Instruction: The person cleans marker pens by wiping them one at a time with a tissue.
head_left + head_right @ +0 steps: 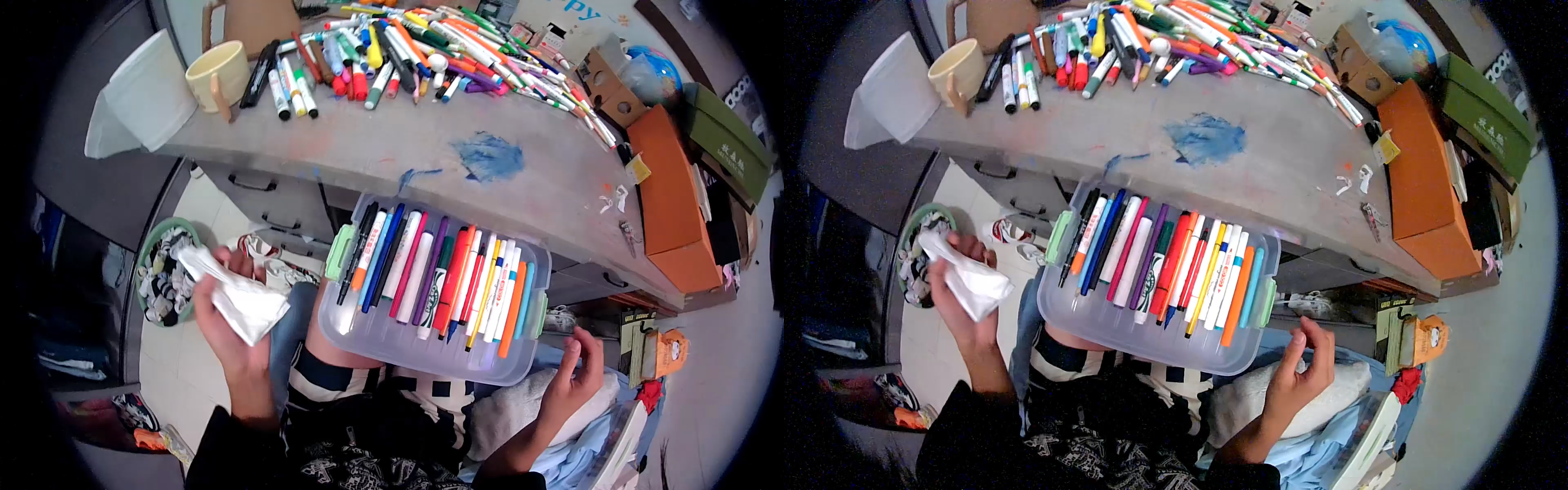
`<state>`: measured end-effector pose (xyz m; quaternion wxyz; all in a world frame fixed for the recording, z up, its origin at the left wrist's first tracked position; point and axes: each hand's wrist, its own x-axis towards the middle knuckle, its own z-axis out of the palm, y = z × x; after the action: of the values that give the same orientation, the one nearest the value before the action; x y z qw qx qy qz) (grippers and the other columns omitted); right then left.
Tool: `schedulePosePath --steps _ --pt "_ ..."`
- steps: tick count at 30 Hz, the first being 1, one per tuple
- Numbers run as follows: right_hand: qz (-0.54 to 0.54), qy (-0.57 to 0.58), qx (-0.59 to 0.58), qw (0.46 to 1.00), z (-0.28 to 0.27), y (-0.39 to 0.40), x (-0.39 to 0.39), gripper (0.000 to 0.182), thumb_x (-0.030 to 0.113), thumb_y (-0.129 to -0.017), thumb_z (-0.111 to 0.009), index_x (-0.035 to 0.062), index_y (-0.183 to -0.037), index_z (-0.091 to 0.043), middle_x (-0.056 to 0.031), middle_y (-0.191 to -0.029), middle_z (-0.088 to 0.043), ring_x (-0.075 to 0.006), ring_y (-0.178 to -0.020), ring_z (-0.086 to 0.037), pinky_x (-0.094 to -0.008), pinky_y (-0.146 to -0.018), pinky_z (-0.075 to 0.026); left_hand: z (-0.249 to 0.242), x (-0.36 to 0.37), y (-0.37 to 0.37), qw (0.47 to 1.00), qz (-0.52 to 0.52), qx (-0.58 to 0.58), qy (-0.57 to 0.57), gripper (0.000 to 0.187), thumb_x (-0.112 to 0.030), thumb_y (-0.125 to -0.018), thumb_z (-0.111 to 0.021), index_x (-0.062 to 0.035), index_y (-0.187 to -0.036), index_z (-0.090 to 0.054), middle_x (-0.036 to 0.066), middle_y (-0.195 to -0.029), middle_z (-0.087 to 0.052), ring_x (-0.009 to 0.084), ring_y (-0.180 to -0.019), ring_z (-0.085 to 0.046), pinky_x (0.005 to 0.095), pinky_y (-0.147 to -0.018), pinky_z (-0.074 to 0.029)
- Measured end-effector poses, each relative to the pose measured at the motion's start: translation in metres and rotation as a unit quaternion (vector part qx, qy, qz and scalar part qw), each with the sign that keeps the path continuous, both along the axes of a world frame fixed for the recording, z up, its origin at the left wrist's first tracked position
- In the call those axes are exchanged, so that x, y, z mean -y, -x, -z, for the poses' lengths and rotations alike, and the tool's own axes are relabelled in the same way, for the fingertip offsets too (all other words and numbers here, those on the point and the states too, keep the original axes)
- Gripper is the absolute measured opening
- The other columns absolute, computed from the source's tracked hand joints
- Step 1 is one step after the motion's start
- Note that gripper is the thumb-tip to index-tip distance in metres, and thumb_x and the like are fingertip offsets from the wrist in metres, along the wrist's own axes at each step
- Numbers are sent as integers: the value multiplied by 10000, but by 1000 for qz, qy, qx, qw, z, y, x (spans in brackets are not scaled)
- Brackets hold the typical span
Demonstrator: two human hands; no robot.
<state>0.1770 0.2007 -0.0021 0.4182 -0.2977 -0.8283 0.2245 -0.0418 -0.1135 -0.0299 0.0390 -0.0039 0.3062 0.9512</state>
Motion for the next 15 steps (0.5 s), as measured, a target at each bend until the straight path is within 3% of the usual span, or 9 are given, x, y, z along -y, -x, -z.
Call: schedulePosePath --steps 1,4,5,7,9,11,13,15 --pt "11 8 2 1000 -1 -2 -1 125 9 -880 -558 -46 -959 -638 -105 -801 -604 -195 -719 -577 -296 -655 -450 5 2 -2 996 -19 66 61 311 -224 -908 -551 -43 -1159 -515 68 -985 -528 179 -929 -515 335 -918 -433" --pt "0 20 -11 1000 8 -8 3 118 -17 -862 -572 -29 -951 -648 -103 -792 -604 -192 -711 -580 -294 -647 -454 55 30 2 956 78 99 263 343 -187 -910 -578 -25 -1208 -524 47 -947 -585 166 -825 -572 307 -807 -481" --pt "-12 23 -8 1000 11 -11 6 124 -28 -848 -587 -23 -953 -653 -106 -788 -601 -199 -701 -578 -288 -637 -454 62 34 -1 921 103 115 358 347 -159 -906 -594 -17 -1216 -527 50 -963 -611 164 -819 -597 302 -776 -496" --pt "-29 37 10 999 12 -14 13 125 -41 -831 -601 -23 -941 -658 -114 -789 -598 -202 -694 -578 -289 -630 -459 112 56 -2 828 132 14 545 363 -82 -863 -646 5 -1199 -538 89 -1042 -644 171 -869 -631 304 -747 -514" --pt "-50 65 -10 997 25 -19 18 128 -36 -834 -607 -27 -954 -648 -113 -769 -600 -198 -655 -575 -291 -608 -460 212 120 -9 692 188 -53 695 429 -42 -811 -698 13 -1205 -537 116 -1117 -640 176 -939 -628 312 -783 -511" --pt "-43 102 -32 993 41 -26 29 136 -30 -849 -609 -28 -981 -639 -101 -760 -602 -177 -658 -581 -277 -617 -463 257 147 -34 658 284 -39 696 459 -33 -786 -704 15 -1210 -534 121 -1095 -639 185 -949 -622 323 -802 -509" --pt "-38 176 -83 980 55 -35 38 133 -22 -866 -606 -29 -996 -632 -94 -765 -605 -144 -670 -583 -255 -622 -462 250 134 -67 700 242 -65 669 465 -6 -759 -669 16 -1203 -530 130 -1089 -629 197 -985 -609 349 -833 -504" --pt "-29 196 -91 976 65 -55 36 133 -15 -877 -603 -20 -1005 -640 -90 -780 -624 -124 -665 -588 -231 -620 -460 233 121 -76 675 231 -87 695 452 40 -729 -681 9 -1159 -545 141 -1000 -660 221 -967 -641 358 -876 -491"
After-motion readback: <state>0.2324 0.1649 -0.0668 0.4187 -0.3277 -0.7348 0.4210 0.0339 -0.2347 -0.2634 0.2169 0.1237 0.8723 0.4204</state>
